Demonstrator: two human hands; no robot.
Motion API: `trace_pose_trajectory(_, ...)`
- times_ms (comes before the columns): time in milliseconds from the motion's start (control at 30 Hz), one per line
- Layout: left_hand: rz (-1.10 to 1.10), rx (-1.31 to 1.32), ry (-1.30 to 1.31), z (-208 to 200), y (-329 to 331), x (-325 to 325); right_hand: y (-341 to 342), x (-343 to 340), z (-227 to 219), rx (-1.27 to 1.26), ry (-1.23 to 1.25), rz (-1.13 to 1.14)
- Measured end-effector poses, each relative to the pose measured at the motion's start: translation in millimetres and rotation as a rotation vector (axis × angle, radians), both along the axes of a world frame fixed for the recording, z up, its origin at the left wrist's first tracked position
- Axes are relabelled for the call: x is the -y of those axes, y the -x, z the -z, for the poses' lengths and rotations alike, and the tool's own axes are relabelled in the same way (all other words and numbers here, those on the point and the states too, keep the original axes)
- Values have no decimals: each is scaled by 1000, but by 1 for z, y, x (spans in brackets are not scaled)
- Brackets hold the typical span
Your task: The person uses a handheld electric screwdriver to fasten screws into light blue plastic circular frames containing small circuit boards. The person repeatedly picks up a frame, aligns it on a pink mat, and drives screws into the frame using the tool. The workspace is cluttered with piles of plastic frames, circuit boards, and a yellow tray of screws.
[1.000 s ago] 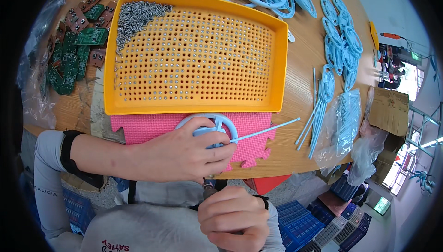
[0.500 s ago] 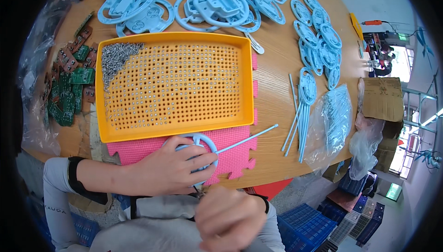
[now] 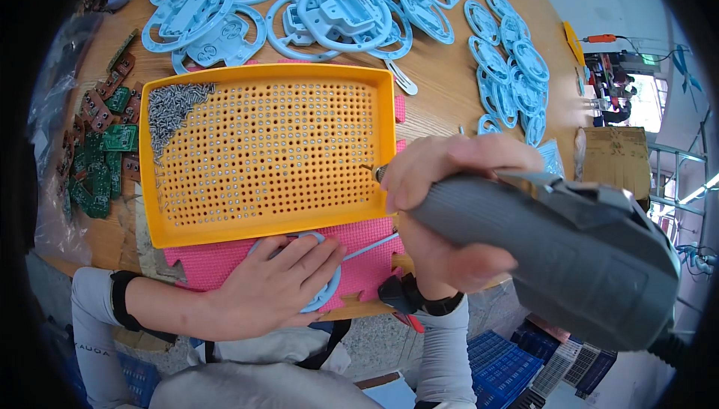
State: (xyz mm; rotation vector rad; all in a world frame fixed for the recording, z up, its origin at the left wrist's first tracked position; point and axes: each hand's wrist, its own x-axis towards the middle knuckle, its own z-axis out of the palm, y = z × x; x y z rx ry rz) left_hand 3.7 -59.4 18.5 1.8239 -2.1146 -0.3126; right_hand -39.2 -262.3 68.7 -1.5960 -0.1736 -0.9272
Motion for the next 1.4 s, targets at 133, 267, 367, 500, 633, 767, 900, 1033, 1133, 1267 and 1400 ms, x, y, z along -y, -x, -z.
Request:
trace_pose_trajectory(133, 16, -6, -3, -3, -5, 1, 1, 7, 11, -25, -57, -102)
trace_pose_trajectory(267, -11, -6, 23, 0, -1, 3, 2, 9, 17, -41, -88, -108)
trace_pose_trajectory(367, -29, -18, 24, 2, 1, 4, 1, 8, 19, -69, -75, -78)
trace_pose_trajectory(500, -33, -35, 29, 0, 2, 6, 1, 6, 16, -85, -13, -50)
trace_pose_trajectory(633, -56, -130, 66, 4, 10, 7, 16, 5, -1, -37, -34, -31)
trace_pose_trajectory(767, -84, -163, 106, 8, 10, -2, 40, -15, -33, -28, -45, -142)
trace_pose_trajectory(900, -92, -192, 101, 12, 13, 0, 55, -49, -26, -87, 9, -46)
trace_pose_trajectory(1033, -102, -255, 122, 15, 13, 0, 61, -62, -9, -86, 19, -41)
trace_pose_trajectory(1133, -92, -281, 100, 11, 11, 0, 62, -60, -5, -94, 26, -78)
trace_pose_trajectory(1267, -76, -310, 83, 8, 9, 0, 61, -56, 1, -57, 33, -118)
trace_pose_trajectory(1400, -73, -303, 78, 8, 9, 1, 59, -56, 3, -56, 58, -127)
